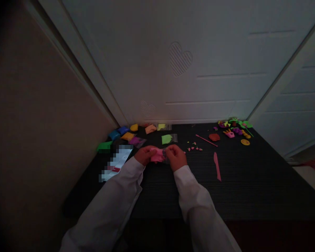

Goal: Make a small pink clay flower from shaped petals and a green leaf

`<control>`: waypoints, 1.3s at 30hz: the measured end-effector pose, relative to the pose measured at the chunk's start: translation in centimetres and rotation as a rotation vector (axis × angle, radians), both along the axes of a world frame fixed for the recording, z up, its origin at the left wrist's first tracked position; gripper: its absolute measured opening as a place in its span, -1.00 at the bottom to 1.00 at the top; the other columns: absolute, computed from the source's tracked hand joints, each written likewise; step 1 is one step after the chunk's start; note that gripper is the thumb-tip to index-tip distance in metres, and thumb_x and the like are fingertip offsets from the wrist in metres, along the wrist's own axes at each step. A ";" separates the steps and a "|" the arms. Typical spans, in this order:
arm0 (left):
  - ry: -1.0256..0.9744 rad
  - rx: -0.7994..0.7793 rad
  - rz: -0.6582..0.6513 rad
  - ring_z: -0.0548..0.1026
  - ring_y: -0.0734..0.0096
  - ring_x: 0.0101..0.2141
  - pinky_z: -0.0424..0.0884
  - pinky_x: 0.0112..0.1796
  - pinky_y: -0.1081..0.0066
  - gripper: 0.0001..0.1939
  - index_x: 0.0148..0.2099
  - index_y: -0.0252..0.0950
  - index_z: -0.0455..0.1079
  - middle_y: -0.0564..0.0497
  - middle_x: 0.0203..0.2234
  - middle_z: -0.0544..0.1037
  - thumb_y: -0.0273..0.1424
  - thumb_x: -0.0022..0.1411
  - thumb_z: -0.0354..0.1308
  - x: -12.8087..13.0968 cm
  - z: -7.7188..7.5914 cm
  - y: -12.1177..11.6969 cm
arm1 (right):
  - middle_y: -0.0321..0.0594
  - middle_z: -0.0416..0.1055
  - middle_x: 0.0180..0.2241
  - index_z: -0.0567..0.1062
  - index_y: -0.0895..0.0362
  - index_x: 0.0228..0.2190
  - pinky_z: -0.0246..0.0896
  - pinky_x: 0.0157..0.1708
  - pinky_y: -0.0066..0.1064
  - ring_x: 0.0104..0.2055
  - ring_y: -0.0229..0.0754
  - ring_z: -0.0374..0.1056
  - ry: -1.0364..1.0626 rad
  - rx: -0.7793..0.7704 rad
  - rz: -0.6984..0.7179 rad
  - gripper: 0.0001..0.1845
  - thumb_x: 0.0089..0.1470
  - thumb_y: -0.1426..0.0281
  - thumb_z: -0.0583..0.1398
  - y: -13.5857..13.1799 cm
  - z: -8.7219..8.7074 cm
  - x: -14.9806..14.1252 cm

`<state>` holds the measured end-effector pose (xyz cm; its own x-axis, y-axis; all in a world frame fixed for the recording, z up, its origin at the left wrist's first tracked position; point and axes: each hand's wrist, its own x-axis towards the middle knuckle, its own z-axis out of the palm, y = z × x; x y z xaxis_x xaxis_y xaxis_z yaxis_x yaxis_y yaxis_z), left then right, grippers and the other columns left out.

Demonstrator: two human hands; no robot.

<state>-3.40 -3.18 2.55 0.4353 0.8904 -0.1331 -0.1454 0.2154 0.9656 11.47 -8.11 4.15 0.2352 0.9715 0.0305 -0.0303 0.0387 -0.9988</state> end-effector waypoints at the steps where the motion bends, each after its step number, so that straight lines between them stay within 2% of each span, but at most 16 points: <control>1: 0.000 -0.001 0.005 0.40 0.45 -0.65 0.33 -0.65 0.46 -0.57 -0.36 -0.43 0.34 0.01 -0.61 0.47 -0.22 -0.26 0.27 0.1 0.0 0.0 | -0.45 0.12 -0.72 0.34 0.14 -0.61 -0.09 -0.62 -0.52 -0.64 -0.41 -0.01 -0.001 0.008 -0.001 -0.80 -0.27 0.25 0.15 0.0 -0.1 0.0; 4: -0.004 0.002 0.032 0.40 0.46 -0.64 0.33 -0.65 0.45 -0.56 -0.35 -0.43 0.33 0.03 -0.62 0.46 -0.21 -0.26 0.27 0.1 0.0 0.0 | -0.45 0.11 -0.71 0.34 0.14 -0.58 -0.09 -0.61 -0.52 -0.64 -0.41 -0.01 0.002 0.017 0.011 -0.78 -0.24 0.23 0.15 0.1 -0.3 0.0; 10: -0.018 0.004 0.073 0.40 0.44 -0.64 0.33 -0.66 0.45 -0.53 -0.35 -0.43 0.33 0.02 -0.61 0.45 -0.20 -0.29 0.27 -0.1 0.4 0.0 | -0.38 0.24 -0.66 0.40 0.18 -0.53 -0.01 -0.58 -0.50 -0.61 -0.38 0.08 -0.009 -0.001 0.068 -0.68 -0.26 0.16 0.17 0.3 -0.6 0.1; 17: -0.026 -0.007 0.058 0.42 0.42 -0.63 0.34 -0.65 0.45 -0.57 -0.34 -0.42 0.33 0.01 -0.59 0.47 -0.24 -0.26 0.28 -0.1 0.1 0.0 | -0.39 0.19 -0.69 0.39 0.17 -0.54 -0.06 -0.61 -0.51 -0.63 -0.39 0.04 -0.067 -0.003 0.050 -0.70 -0.26 0.17 0.17 0.3 -0.8 0.2; 24: -0.069 0.002 0.096 0.41 0.44 -0.63 0.31 -0.67 0.47 -0.57 -0.36 -0.41 0.30 0.02 -0.60 0.46 -0.21 -0.24 0.26 -0.2 0.3 0.3 | -0.34 0.26 -0.63 0.41 0.16 -0.51 -0.01 -0.58 -0.49 -0.58 -0.34 0.10 -0.122 0.021 0.081 -0.71 -0.19 0.18 0.12 0.1 -0.7 0.0; 30: -0.081 -0.019 0.085 0.42 0.42 -0.63 0.31 -0.68 0.47 -0.55 -0.36 -0.43 0.31 0.00 -0.60 0.47 -0.23 -0.27 0.28 0.1 0.4 0.1 | -0.37 0.23 -0.66 0.39 0.16 -0.57 -0.02 -0.57 -0.50 -0.59 -0.35 0.08 -0.162 0.022 0.077 -0.76 -0.19 0.22 0.12 0.0 -0.4 0.0; 35: -0.099 -0.023 0.124 0.41 0.45 -0.64 0.30 -0.69 0.50 -0.58 -0.36 -0.42 0.30 0.02 -0.62 0.46 -0.25 -0.25 0.27 0.0 0.8 0.2 | -0.36 0.21 -0.64 0.41 0.16 -0.52 -0.02 -0.56 -0.50 -0.58 -0.35 0.07 -0.197 0.039 0.067 -0.73 -0.17 0.20 0.10 -0.2 -0.4 -0.2; 39: -0.117 -0.029 0.142 0.41 0.45 -0.65 0.31 -0.70 0.50 -0.57 -0.36 -0.42 0.29 0.02 -0.62 0.46 -0.24 -0.27 0.28 -0.1 0.9 0.3 | -0.39 0.15 -0.68 0.40 0.15 -0.57 -0.05 -0.59 -0.51 -0.60 -0.36 0.04 -0.218 0.045 0.070 -0.76 -0.18 0.22 0.10 -0.2 -0.4 -0.3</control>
<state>-3.47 -2.91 3.41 0.3194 0.9406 -0.1154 -0.2873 0.2121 0.9340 11.16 -8.30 3.74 0.1501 0.9817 0.1168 0.1818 0.0888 -0.9793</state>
